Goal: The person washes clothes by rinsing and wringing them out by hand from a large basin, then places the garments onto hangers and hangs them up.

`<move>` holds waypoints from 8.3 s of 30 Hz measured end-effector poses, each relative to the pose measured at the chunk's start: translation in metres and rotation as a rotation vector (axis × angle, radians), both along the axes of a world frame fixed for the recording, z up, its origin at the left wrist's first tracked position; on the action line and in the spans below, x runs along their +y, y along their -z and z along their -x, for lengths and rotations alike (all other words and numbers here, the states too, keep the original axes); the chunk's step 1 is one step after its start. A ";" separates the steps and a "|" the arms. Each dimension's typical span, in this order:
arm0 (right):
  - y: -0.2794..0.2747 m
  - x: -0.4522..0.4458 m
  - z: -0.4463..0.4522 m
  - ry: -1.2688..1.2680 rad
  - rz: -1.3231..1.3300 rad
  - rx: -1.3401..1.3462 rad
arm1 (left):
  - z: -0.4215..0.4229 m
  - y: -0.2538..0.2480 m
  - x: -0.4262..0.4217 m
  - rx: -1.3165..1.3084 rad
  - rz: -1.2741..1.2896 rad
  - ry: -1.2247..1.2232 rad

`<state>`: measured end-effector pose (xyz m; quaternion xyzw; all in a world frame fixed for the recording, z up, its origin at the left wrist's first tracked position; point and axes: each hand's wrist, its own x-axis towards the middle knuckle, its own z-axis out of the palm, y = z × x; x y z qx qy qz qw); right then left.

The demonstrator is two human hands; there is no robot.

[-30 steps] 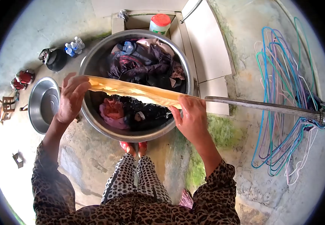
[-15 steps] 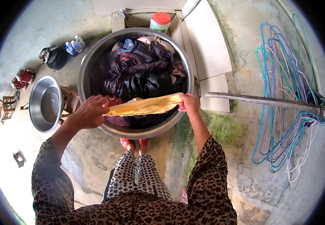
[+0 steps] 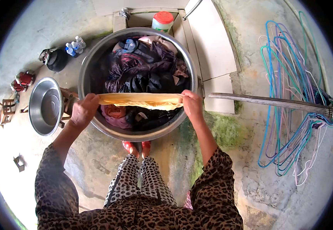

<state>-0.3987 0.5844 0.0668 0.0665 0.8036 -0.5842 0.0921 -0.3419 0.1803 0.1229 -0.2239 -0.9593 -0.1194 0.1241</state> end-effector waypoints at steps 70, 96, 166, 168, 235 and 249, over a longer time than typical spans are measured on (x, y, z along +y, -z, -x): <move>0.172 -0.108 -0.048 -0.187 -0.408 0.036 | -0.072 0.134 0.116 -1.511 -1.584 -0.825; 0.006 -0.106 -0.022 -0.254 1.262 -0.573 | -0.024 -0.012 0.154 -1.567 -2.393 -0.129; -0.185 -0.178 -0.061 -0.787 1.164 -0.246 | -0.116 -0.133 0.096 -1.756 -2.525 0.832; -0.221 -0.209 -0.076 -0.896 1.440 -0.117 | -0.118 -0.152 0.109 -1.782 -2.620 1.026; -0.344 -0.192 -0.126 -0.882 1.427 -0.149 | -0.165 -0.266 0.096 -1.804 -2.117 0.612; -0.299 -0.205 -0.105 -0.541 0.444 -0.193 | -0.143 -0.212 0.114 -1.188 -1.631 -0.261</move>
